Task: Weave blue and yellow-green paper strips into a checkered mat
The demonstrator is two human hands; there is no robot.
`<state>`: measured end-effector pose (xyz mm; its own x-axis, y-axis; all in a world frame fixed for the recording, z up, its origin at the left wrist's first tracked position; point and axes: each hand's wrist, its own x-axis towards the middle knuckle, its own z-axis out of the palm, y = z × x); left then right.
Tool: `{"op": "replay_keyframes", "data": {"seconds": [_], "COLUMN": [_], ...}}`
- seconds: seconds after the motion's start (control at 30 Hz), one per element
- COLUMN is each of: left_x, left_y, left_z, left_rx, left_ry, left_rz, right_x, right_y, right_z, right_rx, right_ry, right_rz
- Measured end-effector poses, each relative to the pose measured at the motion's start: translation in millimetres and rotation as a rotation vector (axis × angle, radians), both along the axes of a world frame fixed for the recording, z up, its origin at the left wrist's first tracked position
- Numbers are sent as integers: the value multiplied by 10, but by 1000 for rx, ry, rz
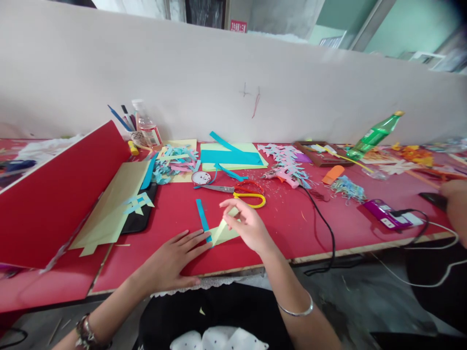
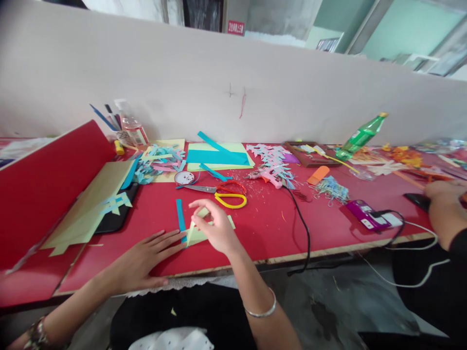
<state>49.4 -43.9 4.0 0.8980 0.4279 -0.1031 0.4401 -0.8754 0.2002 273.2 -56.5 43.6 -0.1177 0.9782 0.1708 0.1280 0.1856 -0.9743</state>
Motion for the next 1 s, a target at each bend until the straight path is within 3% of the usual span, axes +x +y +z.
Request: {"op": "replay_keyframes", "data": {"seconds": [0.17, 0.37, 1.0], "left_x": [-5, -22, -63], "left_y": [2, 1, 37], "left_z": [-10, -44, -84], "left_rx": [40, 68, -29], "left_ry": [-12, -11, -159], "left_rz": [-4, 0, 20], "right_x": [-287, -415, -345], "right_y": [59, 42, 123], "right_z": [93, 104, 52], "right_rx": [20, 2, 74], "right_ry": [-3, 3, -52], "right_rz": [155, 267, 204]}}
